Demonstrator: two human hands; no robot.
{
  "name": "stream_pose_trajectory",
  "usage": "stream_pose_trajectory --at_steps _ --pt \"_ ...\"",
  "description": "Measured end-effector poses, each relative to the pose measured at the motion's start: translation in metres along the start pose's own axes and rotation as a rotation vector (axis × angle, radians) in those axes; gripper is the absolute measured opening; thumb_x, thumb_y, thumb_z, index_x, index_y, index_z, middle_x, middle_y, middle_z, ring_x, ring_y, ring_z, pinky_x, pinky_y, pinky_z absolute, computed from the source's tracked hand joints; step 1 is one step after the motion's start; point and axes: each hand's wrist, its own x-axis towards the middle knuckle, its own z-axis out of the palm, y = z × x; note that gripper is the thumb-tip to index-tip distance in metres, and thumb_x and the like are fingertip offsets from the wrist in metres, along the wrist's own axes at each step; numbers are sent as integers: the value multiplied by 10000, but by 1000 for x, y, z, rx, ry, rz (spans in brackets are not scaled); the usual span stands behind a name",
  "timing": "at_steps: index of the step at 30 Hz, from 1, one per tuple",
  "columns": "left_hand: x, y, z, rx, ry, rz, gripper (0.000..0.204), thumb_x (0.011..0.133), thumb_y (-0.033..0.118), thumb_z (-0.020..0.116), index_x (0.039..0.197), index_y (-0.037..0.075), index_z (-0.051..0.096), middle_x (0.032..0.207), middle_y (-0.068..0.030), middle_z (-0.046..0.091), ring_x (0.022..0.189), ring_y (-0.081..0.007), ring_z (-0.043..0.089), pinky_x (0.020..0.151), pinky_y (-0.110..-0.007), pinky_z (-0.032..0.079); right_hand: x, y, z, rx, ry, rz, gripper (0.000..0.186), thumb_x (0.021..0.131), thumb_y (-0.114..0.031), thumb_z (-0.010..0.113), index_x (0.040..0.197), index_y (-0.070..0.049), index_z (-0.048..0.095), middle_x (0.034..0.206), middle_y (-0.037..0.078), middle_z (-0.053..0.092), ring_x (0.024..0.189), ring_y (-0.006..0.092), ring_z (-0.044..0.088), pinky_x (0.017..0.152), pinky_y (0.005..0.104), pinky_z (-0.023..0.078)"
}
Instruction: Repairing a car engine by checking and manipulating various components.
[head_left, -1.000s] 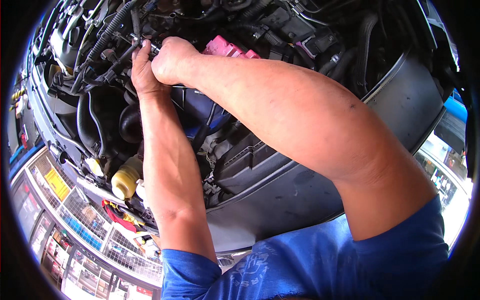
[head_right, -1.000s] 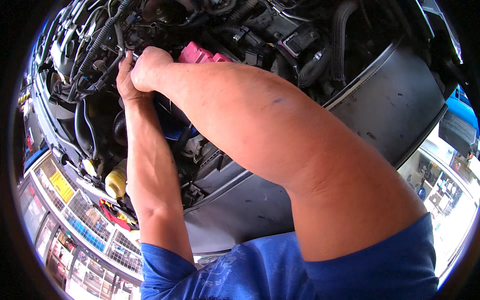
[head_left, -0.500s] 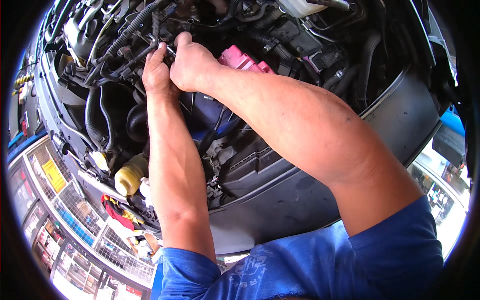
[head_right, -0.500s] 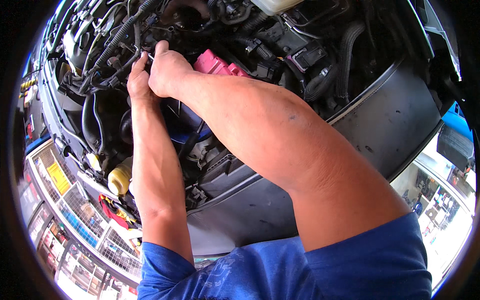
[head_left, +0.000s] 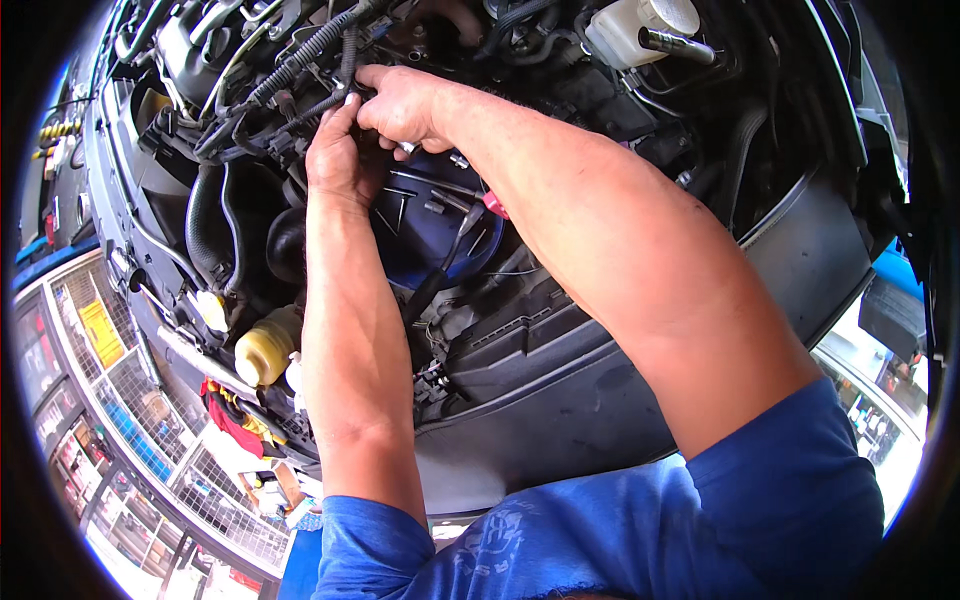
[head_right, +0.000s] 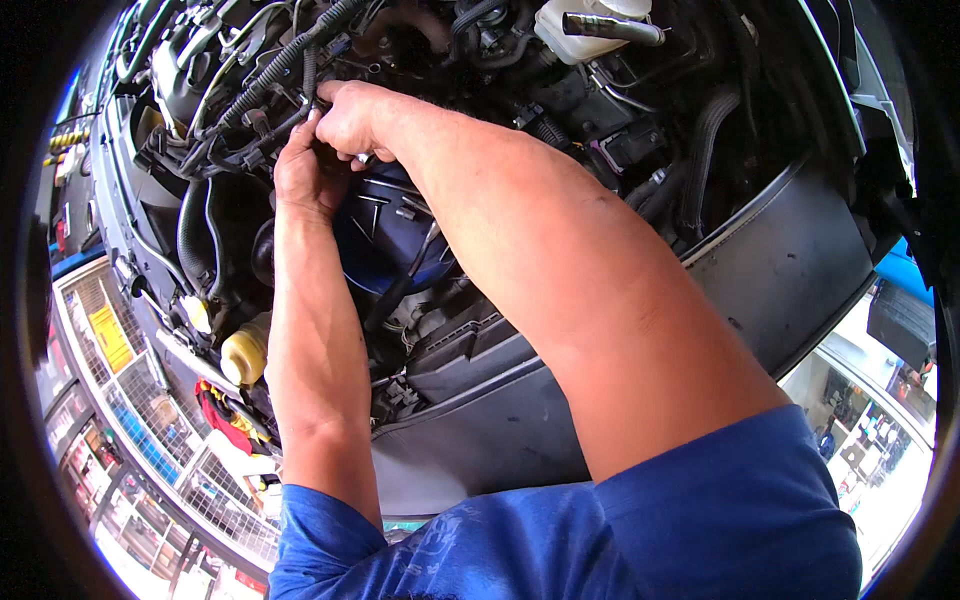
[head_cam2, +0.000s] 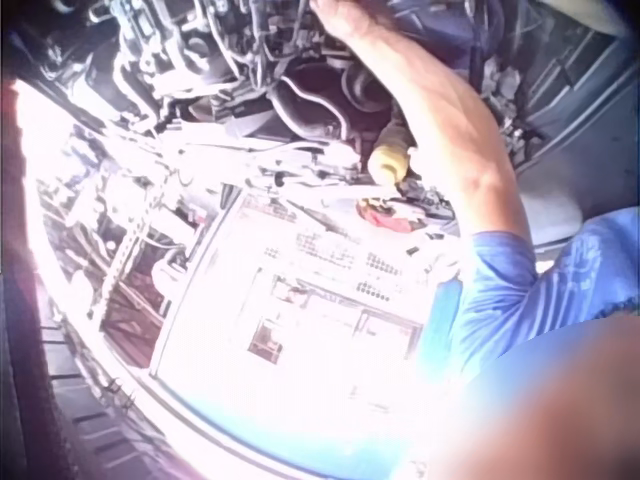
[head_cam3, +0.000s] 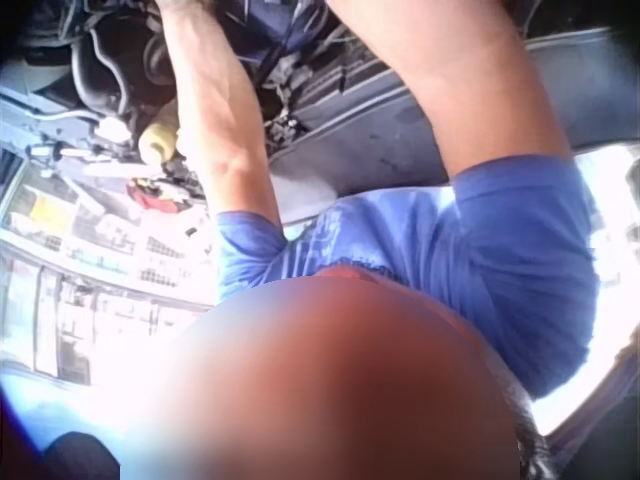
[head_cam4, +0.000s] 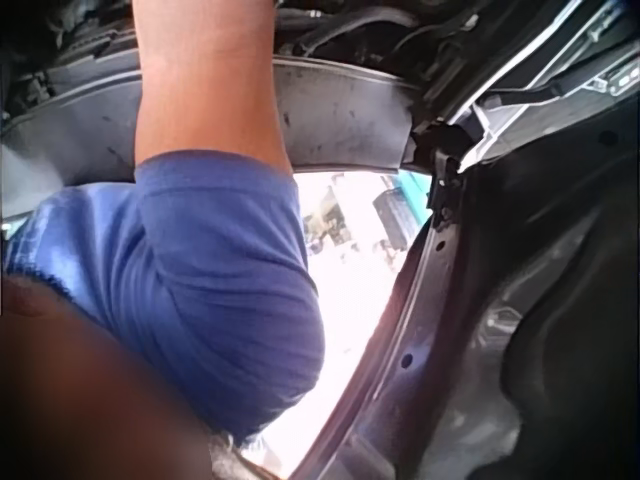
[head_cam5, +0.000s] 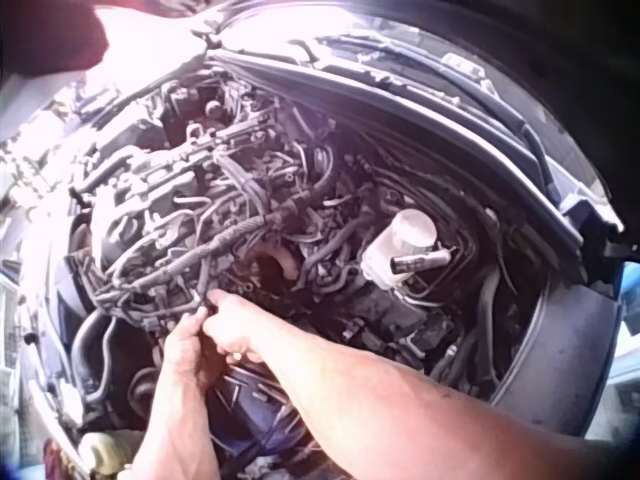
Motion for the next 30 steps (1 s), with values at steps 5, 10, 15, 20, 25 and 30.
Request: stream_pose_trajectory --at_steps 5,10,15,20,25,30 --pt "-8 4 -8 -116 127 70 246 986 326 558 1035 99 639 967 -64 680 873 -245 611 725 -416 475 2 -3 15 82 72 -42 328 896 -73 550 1224 -59 545 795 76 591 627 158 519 505 323 424" --pt "-26 25 -13 -320 51 118 208 980 283 551 1056 95 595 774 -12 559 749 -189 530 733 -369 420 0 -2 17 250 38 -35 310 875 -49 521 1184 -65 542 767 77 578 591 158 523 471 321 406" --pt "-29 31 8 -106 372 70 154 1022 253 554 1094 120 580 735 10 474 671 -146 430 638 -311 384 -2 4 8 40 93 -6 503 879 -83 527 1381 -74 494 798 83 610 595 169 543 489 327 442" --pt "-18 36 3 -7 448 45 141 1021 247 561 970 115 561 746 14 481 665 -144 428 629 -319 378 -7 -3 7 -361 73 -63 680 876 -112 514 1545 -124 394 845 106 659 598 185 574 503 342 479" --pt "-2 29 3 -53 379 7 136 980 232 604 899 132 562 742 22 506 691 -150 477 651 -345 402 -1 -8 -16 -391 -16 45 689 859 -115 514 1537 -185 413 744 46 594 500 128 478 434 296 412" --pt "-6 13 -6 -112 204 -168 137 972 232 552 886 126 559 729 14 514 679 -155 469 656 -325 386 -4 -20 -25 -323 -143 148 696 864 -106 509 1542 -228 403 651 -18 467 486 78 412 426 249 351"
